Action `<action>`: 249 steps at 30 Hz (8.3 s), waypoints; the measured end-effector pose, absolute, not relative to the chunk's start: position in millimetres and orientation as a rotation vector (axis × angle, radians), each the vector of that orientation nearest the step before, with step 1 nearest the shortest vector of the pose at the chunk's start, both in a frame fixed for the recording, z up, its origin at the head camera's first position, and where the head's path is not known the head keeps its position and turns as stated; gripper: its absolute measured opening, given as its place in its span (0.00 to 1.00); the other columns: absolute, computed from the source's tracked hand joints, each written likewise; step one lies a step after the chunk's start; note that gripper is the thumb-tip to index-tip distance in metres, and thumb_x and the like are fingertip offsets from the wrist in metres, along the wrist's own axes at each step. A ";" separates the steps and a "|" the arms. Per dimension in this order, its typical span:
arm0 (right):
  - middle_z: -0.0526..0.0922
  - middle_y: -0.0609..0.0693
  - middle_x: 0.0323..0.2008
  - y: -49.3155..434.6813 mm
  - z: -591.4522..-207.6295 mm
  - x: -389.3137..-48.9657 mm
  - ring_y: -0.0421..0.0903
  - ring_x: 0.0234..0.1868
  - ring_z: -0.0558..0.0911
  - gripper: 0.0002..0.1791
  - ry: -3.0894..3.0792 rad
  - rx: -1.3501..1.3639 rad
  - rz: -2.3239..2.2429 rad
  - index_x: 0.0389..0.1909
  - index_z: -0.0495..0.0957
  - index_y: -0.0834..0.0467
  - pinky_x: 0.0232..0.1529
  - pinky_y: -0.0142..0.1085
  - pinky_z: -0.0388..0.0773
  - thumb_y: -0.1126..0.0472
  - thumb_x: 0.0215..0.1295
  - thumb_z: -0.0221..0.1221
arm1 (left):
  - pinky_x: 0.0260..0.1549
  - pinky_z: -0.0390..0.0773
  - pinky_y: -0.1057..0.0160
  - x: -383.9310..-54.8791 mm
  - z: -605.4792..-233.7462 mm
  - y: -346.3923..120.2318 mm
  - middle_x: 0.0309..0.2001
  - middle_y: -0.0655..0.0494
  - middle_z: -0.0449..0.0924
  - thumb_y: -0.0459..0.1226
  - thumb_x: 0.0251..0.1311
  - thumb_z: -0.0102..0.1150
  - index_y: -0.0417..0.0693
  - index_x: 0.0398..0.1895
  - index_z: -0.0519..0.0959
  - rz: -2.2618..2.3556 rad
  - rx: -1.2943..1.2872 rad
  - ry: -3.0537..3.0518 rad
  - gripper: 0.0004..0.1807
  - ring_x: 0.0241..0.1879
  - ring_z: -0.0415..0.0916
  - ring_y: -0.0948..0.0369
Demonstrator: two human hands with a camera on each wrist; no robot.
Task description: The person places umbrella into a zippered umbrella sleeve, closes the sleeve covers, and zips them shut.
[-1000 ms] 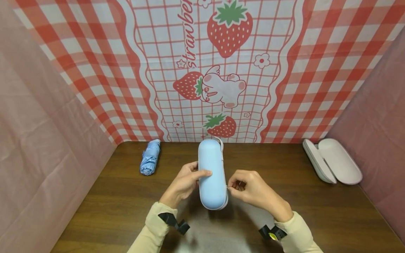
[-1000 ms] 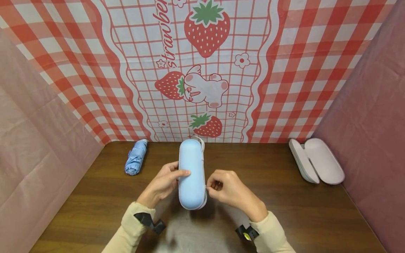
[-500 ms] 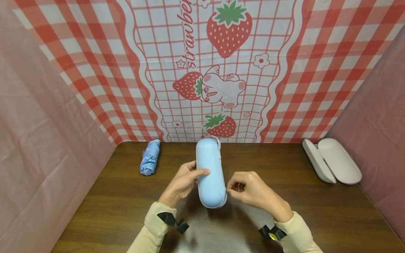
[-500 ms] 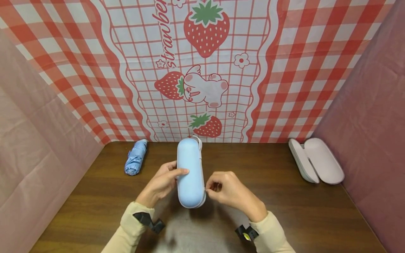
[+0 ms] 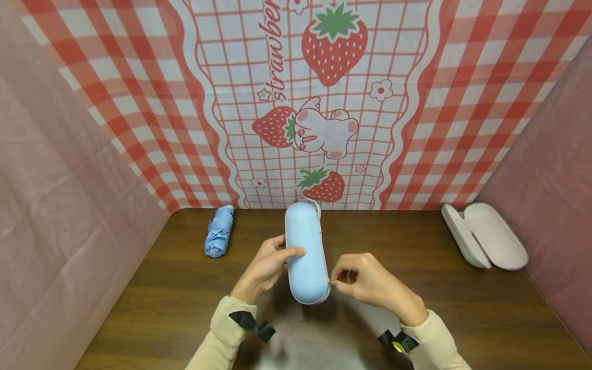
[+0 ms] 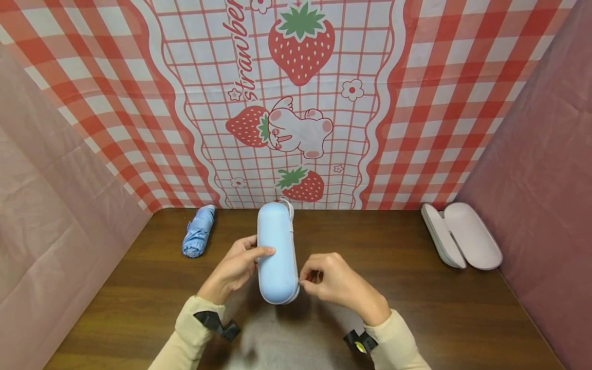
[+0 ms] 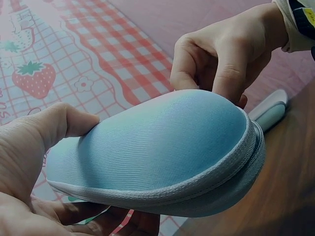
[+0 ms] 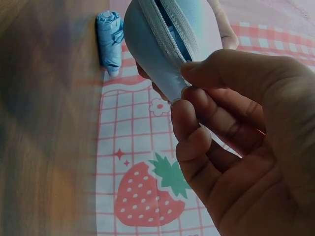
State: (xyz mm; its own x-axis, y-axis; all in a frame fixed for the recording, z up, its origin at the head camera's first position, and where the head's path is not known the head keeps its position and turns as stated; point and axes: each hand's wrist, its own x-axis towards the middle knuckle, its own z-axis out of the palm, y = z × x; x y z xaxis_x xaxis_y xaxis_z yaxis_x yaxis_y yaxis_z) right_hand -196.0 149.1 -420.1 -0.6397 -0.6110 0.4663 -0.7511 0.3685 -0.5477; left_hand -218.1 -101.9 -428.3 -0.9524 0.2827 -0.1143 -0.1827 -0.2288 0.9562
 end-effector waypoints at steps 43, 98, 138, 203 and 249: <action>0.82 0.38 0.25 149.0 -417.9 -192.7 0.28 0.26 0.76 0.12 -2.488 1.376 1.177 0.27 0.87 0.49 0.25 0.27 0.78 0.71 0.55 0.72 | 0.47 0.85 0.52 -220.1 -428.1 -102.0 0.53 0.39 0.79 0.31 0.57 0.64 0.26 0.64 0.70 2.345 0.040 1.749 0.32 0.46 0.83 0.54; 0.86 0.41 0.34 152.2 -405.2 -191.6 0.32 0.30 0.80 0.04 -2.332 1.255 1.238 0.38 0.87 0.52 0.28 0.35 0.82 0.63 0.64 0.70 | 0.48 0.83 0.56 -215.5 -433.0 -89.6 0.54 0.39 0.79 0.31 0.58 0.66 0.28 0.66 0.69 2.211 0.127 1.771 0.33 0.48 0.82 0.55; 0.85 0.58 0.52 142.9 -424.0 -191.6 0.44 0.44 0.85 0.39 -2.690 0.771 1.258 0.67 0.70 0.57 0.39 0.36 0.83 0.47 0.58 0.74 | 0.53 0.83 0.47 -209.0 -421.5 -96.1 0.69 0.35 0.62 0.31 0.56 0.72 0.47 0.79 0.46 2.259 0.127 1.780 0.54 0.59 0.77 0.45; 0.83 0.55 0.53 175.8 -401.5 -194.6 0.43 0.47 0.85 0.33 -2.593 1.079 1.741 0.63 0.69 0.50 0.43 0.40 0.86 0.62 0.59 0.74 | 0.35 0.80 0.70 -184.8 -411.1 -76.6 0.39 0.68 0.82 0.55 0.48 0.76 0.55 0.51 0.79 1.123 0.886 2.462 0.29 0.35 0.80 0.72; 0.86 0.48 0.42 182.9 -396.3 -209.7 0.45 0.43 0.85 0.18 -2.121 1.260 1.084 0.42 0.88 0.56 0.48 0.23 0.79 0.80 0.56 0.68 | 0.28 0.80 0.69 -175.2 -409.3 -70.2 0.33 0.68 0.81 0.56 0.45 0.76 0.55 0.48 0.80 1.068 0.772 2.491 0.29 0.29 0.79 0.71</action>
